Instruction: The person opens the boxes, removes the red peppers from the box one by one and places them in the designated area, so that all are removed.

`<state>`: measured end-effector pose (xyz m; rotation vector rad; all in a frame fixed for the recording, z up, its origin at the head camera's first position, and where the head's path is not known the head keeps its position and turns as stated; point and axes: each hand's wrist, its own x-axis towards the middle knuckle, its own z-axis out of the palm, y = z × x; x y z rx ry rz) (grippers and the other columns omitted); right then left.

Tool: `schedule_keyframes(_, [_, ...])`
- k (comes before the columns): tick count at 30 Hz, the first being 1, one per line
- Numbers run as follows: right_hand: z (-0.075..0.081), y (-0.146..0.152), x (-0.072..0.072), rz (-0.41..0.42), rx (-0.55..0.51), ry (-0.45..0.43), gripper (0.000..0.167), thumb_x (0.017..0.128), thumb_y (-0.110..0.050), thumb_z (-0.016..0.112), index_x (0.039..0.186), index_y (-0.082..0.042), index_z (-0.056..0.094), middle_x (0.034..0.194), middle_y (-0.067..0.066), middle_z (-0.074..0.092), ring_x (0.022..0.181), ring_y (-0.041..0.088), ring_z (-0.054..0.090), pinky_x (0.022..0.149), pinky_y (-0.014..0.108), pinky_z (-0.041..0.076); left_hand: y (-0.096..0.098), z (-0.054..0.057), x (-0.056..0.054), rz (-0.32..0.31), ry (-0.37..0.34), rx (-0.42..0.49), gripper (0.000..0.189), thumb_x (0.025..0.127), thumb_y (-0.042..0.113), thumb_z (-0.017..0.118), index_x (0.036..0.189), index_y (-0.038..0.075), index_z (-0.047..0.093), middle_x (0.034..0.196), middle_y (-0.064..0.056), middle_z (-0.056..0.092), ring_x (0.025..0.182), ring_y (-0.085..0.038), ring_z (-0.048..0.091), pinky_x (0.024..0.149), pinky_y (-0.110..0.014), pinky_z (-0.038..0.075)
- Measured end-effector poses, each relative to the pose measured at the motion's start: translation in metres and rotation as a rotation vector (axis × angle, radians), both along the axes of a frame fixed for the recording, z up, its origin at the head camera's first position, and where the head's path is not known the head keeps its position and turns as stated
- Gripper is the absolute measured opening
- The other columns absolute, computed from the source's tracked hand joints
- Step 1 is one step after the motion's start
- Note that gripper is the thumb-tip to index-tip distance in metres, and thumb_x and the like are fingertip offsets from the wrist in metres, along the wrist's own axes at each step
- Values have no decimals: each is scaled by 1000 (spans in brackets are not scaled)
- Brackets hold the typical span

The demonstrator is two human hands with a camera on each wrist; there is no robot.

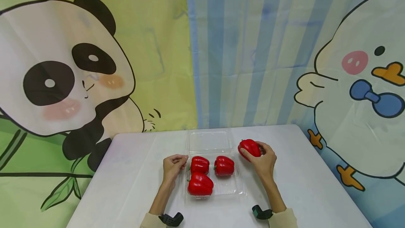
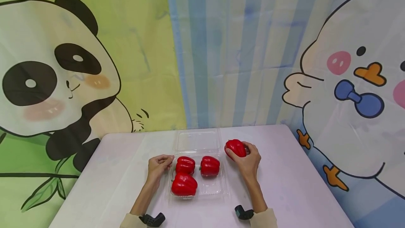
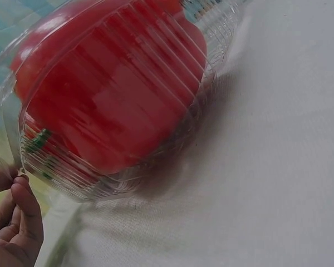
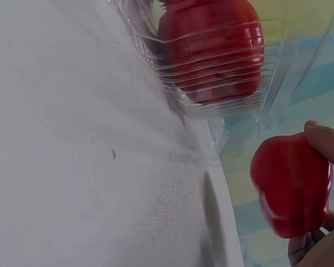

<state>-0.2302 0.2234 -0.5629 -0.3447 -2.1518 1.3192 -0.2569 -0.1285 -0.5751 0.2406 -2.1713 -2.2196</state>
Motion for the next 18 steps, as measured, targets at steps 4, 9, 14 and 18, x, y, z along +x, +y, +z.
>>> schedule_keyframes(4, [-1,0,-3,3,-1,-3,67,84,-32,96,138,-4,69,134,20,72,114,31,64,82,10,49,1,0,1,-1,7,-1,23,99,10,81,107,-11,79,76,-9,74,62,-10,60,58,-19,53])
schedule_keyframes(9, [-3,2,-10,1,-10,-19,68,83,-31,97,139,-5,69,135,18,71,118,31,65,89,23,57,0,0,-1,-3,18,0,24,99,11,81,107,-12,79,76,-11,74,61,-9,60,57,-19,53])
schedule_keyframes(14, [-4,2,-18,13,-21,-35,70,82,-32,98,139,-4,69,135,18,71,120,32,65,98,43,62,1,0,0,4,10,0,24,98,11,81,107,-12,79,75,-10,74,60,-9,60,57,-19,53])
schedule_keyframes(18, [-6,1,-21,18,-43,-43,69,82,-30,98,138,-3,68,135,20,71,122,34,65,103,58,62,1,1,1,0,6,-2,24,99,11,81,107,-12,79,75,-10,74,61,-10,60,58,-19,54])
